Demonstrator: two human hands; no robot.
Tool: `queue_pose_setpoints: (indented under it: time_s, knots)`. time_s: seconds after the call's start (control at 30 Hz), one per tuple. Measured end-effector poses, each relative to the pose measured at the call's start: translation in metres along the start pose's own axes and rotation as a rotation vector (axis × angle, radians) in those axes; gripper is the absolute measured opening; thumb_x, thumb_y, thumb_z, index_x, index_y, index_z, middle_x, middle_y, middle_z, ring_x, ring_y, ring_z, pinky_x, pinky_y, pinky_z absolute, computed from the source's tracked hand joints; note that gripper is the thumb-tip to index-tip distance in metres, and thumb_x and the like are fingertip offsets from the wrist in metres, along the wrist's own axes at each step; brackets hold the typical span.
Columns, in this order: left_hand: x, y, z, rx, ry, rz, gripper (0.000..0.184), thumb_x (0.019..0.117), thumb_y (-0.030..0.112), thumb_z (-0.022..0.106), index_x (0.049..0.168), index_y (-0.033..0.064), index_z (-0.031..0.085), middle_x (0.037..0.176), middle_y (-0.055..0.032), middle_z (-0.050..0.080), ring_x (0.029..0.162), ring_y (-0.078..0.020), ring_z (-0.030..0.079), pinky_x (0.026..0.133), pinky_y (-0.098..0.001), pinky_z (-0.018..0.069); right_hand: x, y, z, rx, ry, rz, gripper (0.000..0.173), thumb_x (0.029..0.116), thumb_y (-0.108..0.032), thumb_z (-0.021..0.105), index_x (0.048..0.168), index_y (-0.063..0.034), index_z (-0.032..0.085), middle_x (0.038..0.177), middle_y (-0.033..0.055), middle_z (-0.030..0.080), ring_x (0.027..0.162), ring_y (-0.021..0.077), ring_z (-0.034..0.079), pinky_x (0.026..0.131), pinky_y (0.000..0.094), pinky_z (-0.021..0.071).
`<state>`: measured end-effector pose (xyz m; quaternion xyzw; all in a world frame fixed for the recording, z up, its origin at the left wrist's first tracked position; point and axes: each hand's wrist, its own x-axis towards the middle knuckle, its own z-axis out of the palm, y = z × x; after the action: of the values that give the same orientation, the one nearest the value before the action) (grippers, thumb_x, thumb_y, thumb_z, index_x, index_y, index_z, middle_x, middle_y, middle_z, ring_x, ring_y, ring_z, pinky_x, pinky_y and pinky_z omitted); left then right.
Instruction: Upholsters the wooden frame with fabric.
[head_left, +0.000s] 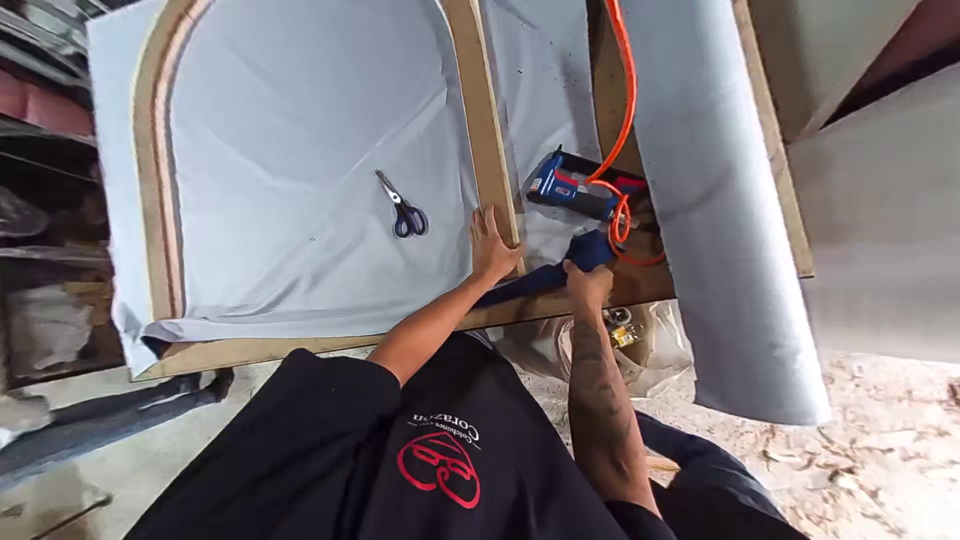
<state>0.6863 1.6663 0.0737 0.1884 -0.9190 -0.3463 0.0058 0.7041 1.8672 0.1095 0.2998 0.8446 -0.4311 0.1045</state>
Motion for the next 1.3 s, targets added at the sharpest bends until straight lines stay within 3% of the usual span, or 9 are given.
queue_pose_setpoints:
  time_s: [0.17, 0.37, 0.47, 0.57, 0.73, 0.87, 1.03, 1.17, 1.3]
  knots:
    - [-0.001, 0.007, -0.009, -0.232, -0.02, -0.057, 0.121, 0.067, 0.029, 0.09, 0.164, 0.0139, 0.019, 0.17, -0.0218, 0.012, 0.153, -0.0379, 0.027, 0.113, -0.0492, 0.0469, 0.013, 0.022, -0.007, 0.034, 0.017, -0.056, 0.036, 0.0853, -0.032, 0.081, 0.104, -0.0034, 0.073, 0.102, 0.0144, 0.073, 0.099, 0.026, 0.071, 0.09, 0.0521, 0.0566]
    - [0.001, -0.002, -0.004, -0.109, -0.053, -0.005, 0.118, 0.0725, 0.039, 0.086, 0.165, 0.0133, 0.018, 0.169, -0.0248, 0.012, 0.155, -0.0403, 0.021, 0.123, -0.052, 0.0298, 0.011, 0.022, -0.007, 0.088, -0.01, -0.024, 0.031, 0.0886, -0.031, 0.078, 0.105, -0.0048, 0.073, 0.097, 0.0095, 0.074, 0.087, 0.0191, 0.073, 0.08, 0.0441, 0.061]
    - [0.002, -0.009, -0.011, -0.074, -0.1, 0.029, 0.119, 0.0754, 0.051, 0.085, 0.165, 0.0133, 0.016, 0.169, -0.0244, 0.013, 0.156, -0.0394, 0.019, 0.126, -0.0532, 0.0234, -0.008, 0.017, -0.009, 0.16, -0.111, 0.079, 0.054, 0.089, -0.044, 0.078, 0.12, -0.0015, 0.065, 0.093, 0.014, 0.074, 0.071, 0.0243, 0.075, 0.065, 0.0456, 0.0663]
    - [-0.001, -0.012, -0.017, -0.036, -0.094, 0.052, 0.121, 0.0748, 0.06, 0.082, 0.166, 0.0149, 0.017, 0.17, -0.0241, 0.011, 0.154, -0.0432, 0.021, 0.124, -0.0593, 0.0263, -0.044, -0.011, -0.005, 0.085, -0.182, 0.027, 0.078, 0.0827, -0.056, 0.081, 0.136, -0.0029, 0.059, 0.115, 0.0147, 0.072, 0.103, 0.0244, 0.072, 0.091, 0.0487, 0.0603]
    - [-0.029, 0.01, -0.017, -0.098, -0.098, 0.289, 0.133, 0.066, 0.065, 0.084, 0.163, 0.0014, 0.018, 0.167, -0.0284, 0.018, 0.154, -0.0467, 0.019, 0.122, -0.0672, 0.0186, -0.073, -0.012, -0.013, 0.032, -0.183, 0.13, 0.05, 0.0803, -0.038, 0.081, 0.114, -0.0029, 0.068, 0.098, 0.0133, 0.073, 0.092, 0.0261, 0.072, 0.081, 0.0523, 0.0601]
    - [-0.036, -0.007, -0.012, 0.047, -0.18, 0.352, 0.122, 0.0834, 0.068, 0.07, 0.163, -0.0023, 0.011, 0.167, -0.0332, -0.002, 0.155, -0.0522, 0.005, 0.124, -0.0645, 0.0146, -0.094, -0.003, -0.02, 0.164, -0.297, 0.197, 0.046, 0.0865, -0.033, 0.081, 0.113, 0.0029, 0.067, 0.1, 0.0188, 0.071, 0.088, 0.0295, 0.072, 0.073, 0.0519, 0.0611]
    - [-0.033, -0.016, -0.018, 0.211, -0.169, 0.359, 0.102, 0.096, 0.07, 0.048, 0.164, 0.0021, 0.016, 0.168, -0.0323, -0.003, 0.157, -0.0476, -0.002, 0.124, -0.066, 0.0069, -0.102, 0.003, 0.008, 0.138, -0.332, 0.148, 0.028, 0.0885, -0.021, 0.076, 0.096, 0.0038, 0.065, 0.089, 0.0182, 0.067, 0.071, 0.0276, 0.07, 0.058, 0.047, 0.0592]
    - [-0.007, -0.003, -0.025, 0.227, -0.086, 0.436, 0.08, 0.099, 0.057, 0.051, 0.15, -0.0047, 0.045, 0.169, -0.0278, 0.006, 0.159, -0.0406, 0.0, 0.125, -0.0638, 0.0025, -0.103, 0.009, 0.006, 0.318, -0.376, 0.254, 0.023, 0.0933, -0.013, 0.068, 0.106, 0.005, 0.062, 0.091, 0.0175, 0.071, 0.069, 0.0238, 0.072, 0.062, 0.0426, 0.0615]
    - [0.017, 0.016, -0.007, 0.262, -0.108, 0.354, 0.087, 0.0993, 0.06, 0.047, 0.16, 0.0003, 0.029, 0.17, -0.0254, 0.004, 0.159, -0.039, 0.001, 0.125, -0.063, 0.0105, -0.104, 0.013, 0.003, 0.446, -0.415, 0.352, 0.026, 0.1005, -0.015, 0.056, 0.117, 0.0057, 0.06, 0.105, 0.0211, 0.068, 0.085, 0.028, 0.072, 0.074, 0.048, 0.0605]
